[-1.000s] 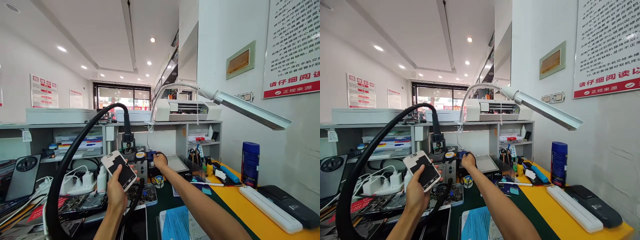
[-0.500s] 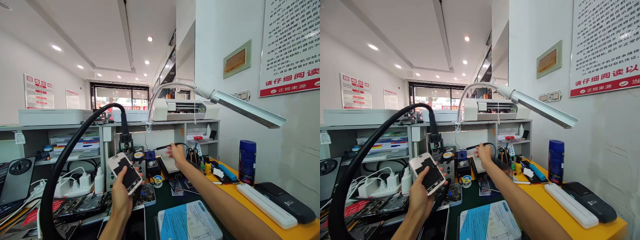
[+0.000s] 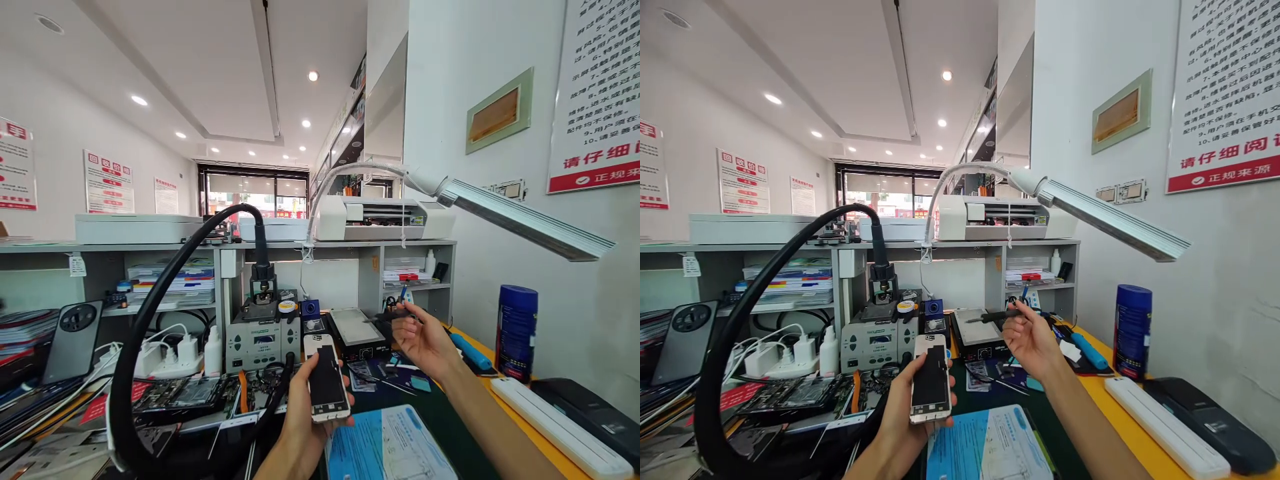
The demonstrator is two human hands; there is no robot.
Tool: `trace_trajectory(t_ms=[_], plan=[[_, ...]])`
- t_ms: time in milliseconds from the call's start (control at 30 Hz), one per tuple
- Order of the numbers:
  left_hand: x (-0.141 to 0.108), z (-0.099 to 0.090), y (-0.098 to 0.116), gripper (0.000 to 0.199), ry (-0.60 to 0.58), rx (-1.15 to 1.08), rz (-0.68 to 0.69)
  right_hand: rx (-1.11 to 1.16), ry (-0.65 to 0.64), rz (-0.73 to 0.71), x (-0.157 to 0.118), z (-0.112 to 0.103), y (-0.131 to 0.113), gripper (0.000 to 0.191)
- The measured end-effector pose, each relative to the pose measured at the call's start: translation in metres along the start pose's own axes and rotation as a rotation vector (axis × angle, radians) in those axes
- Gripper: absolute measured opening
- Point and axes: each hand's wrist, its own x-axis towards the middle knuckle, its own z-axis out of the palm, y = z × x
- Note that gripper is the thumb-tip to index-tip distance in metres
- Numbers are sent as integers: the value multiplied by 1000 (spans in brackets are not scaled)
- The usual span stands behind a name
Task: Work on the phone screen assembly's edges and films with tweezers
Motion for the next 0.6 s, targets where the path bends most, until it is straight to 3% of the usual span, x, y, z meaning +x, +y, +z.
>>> trace_trajectory(t_ms=[167, 433, 600], plan=[[3, 0, -4, 51, -8, -46, -10, -62, -135, 213, -4, 8, 15, 19], [5, 0, -4, 52, 19, -35, 23, -133, -190, 227, -4, 0, 25, 14], [1, 1, 4, 45, 33, -12, 146, -185, -174, 69, -15, -7, 32, 19]])
